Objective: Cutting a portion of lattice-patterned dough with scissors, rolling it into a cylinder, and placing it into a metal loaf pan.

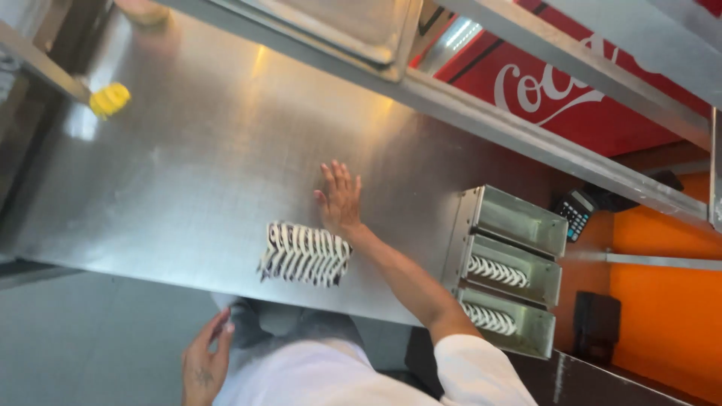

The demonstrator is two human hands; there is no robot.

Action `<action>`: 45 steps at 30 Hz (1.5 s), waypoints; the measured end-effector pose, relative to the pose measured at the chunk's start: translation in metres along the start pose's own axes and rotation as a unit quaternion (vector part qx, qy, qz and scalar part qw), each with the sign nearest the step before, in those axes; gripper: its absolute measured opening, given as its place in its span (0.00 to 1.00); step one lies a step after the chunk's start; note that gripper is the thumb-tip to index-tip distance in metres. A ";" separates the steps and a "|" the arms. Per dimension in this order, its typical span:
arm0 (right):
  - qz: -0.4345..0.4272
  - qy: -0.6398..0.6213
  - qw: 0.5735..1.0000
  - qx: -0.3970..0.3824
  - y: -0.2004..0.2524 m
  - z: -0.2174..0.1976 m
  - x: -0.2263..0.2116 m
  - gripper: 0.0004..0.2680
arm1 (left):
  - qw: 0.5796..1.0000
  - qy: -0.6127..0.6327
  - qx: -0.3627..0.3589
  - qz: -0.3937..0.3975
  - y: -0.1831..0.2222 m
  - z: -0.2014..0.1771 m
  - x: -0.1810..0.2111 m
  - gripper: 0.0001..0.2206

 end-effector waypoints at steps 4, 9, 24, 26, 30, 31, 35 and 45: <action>-0.001 0.049 0.996 -0.079 0.010 0.036 0.024 0.24 | 0.997 0.049 0.011 0.053 -0.005 0.018 0.044 0.17; 0.176 -0.330 0.926 0.050 0.044 -0.032 0.057 0.12 | 0.918 -0.151 0.064 0.360 -0.012 0.053 0.110 0.11; 0.065 0.012 0.997 0.034 0.177 0.004 -0.105 0.09 | 0.670 -0.396 0.020 0.627 0.018 0.124 0.106 0.20; 0.054 0.031 0.998 0.034 0.179 0.001 -0.113 0.09 | 0.668 -0.417 0.017 0.616 0.017 0.129 0.098 0.21; 0.026 0.058 0.998 -0.001 0.186 -0.017 -0.134 0.15 | 0.618 -0.568 -0.027 0.542 0.023 0.135 0.085 0.26; 0.026 0.063 0.998 0.008 0.186 -0.026 -0.135 0.15 | 0.613 -0.568 -0.020 0.549 0.025 0.137 0.089 0.26; 0.031 0.026 0.998 -0.047 0.202 -0.023 -0.133 0.19 | 0.596 -0.627 -0.069 0.496 0.032 0.142 0.079 0.31; 0.199 -0.129 0.969 0.066 0.126 -0.053 -0.023 0.08 | 0.763 -0.376 -0.037 0.524 -0.015 0.118 0.203 0.18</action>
Point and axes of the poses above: each hand's wrist, its own y-axis away from the middle knuckle, its own z-axis out of the palm, x = y × z, the point moved 10 cm from there along -y, towards the middle knuckle, and after that the axes turned 9 degrees about -y, right-handed, at the moved point
